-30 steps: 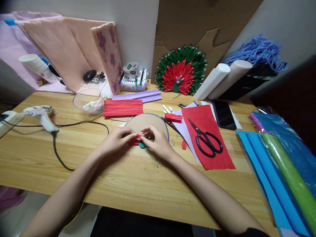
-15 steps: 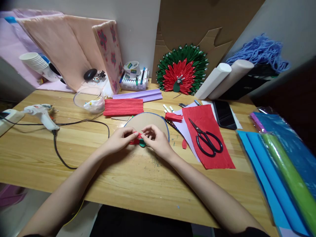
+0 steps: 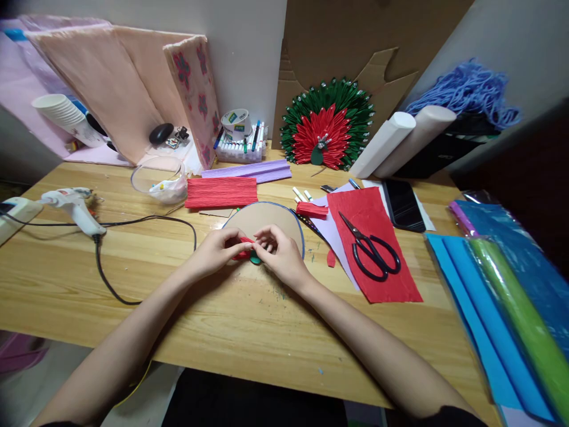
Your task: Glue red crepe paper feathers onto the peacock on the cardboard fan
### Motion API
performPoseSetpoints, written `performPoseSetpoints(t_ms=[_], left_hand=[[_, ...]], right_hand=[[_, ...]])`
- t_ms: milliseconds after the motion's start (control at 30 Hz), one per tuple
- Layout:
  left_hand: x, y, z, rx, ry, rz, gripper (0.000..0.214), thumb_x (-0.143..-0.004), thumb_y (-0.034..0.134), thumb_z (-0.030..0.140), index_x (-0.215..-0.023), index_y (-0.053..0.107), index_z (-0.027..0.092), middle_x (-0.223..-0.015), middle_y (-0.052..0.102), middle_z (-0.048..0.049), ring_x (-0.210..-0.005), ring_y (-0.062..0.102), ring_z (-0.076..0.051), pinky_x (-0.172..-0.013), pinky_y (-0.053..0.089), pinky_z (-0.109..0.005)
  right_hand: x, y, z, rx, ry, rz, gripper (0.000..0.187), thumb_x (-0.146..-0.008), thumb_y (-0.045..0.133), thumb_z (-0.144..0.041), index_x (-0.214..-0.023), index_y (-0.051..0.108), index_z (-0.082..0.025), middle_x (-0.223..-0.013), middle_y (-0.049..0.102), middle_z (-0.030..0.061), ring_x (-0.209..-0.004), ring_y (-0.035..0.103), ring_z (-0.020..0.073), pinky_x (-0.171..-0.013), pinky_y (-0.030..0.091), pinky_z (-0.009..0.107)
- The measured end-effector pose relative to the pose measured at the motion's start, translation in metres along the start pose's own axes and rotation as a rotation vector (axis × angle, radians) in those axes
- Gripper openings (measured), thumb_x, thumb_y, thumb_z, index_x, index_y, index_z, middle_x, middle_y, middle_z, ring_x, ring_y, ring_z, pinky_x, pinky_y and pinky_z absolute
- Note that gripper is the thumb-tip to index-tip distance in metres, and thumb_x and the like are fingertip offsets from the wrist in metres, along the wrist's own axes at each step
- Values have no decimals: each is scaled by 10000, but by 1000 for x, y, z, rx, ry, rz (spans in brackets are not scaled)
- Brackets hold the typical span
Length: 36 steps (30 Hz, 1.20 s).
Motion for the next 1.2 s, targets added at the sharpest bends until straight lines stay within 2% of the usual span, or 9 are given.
performPoseSetpoints(t_ms=[233, 567, 800, 1000, 1200], left_hand=[[0, 1, -2, 18, -32, 5, 307, -828, 470, 423, -759, 603, 155, -724, 646, -34, -648, 558, -135, -586, 393, -233], [1, -9, 5, -215, 32, 5, 304, -851, 423, 383, -697, 583, 174, -688, 607, -14, -639, 505, -134, -574, 342, -239], [-1, -9, 5, -317, 54, 22, 259, -825, 470, 370, -713, 611, 183, -730, 587, -16, -661, 499, -135, -595, 340, -249], [0, -16, 4, -298, 41, 78, 229, -777, 540, 367, -659, 598, 180, -757, 544, -14, -678, 504, -135, -607, 359, -255], [-1, -15, 1, -280, 34, 66, 217, -765, 555, 362, -652, 589, 179, -758, 536, -11, -683, 501, -133, -612, 367, -253]], right_hand=[[1, 0, -1, 8, -8, 13, 152, -794, 569, -299, -898, 522, -197, -784, 567, 10, -684, 540, 127, -585, 420, 241], [-1, -6, -3, 100, -33, 38, 130, -804, 541, -285, -894, 535, -192, -770, 567, 7, -651, 523, 120, -578, 410, 243], [-1, -8, -2, 104, -37, 53, 130, -803, 536, -283, -895, 539, -191, -777, 569, 6, -658, 533, 122, -585, 414, 246], [-1, -8, 0, 106, -35, 51, 127, -814, 525, -280, -903, 534, -190, -802, 584, 17, -690, 554, 132, -609, 429, 257], [-1, -8, 0, 96, -31, 47, 107, -821, 516, -261, -903, 527, -192, -815, 595, 22, -727, 572, 140, -641, 436, 264]])
Point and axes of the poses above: each hand's wrist, its own x-axis away from the middle knuckle, its own y-axis out of the palm, z = x × y, the point moved 9 cm from there along -x, towards the middle knuckle
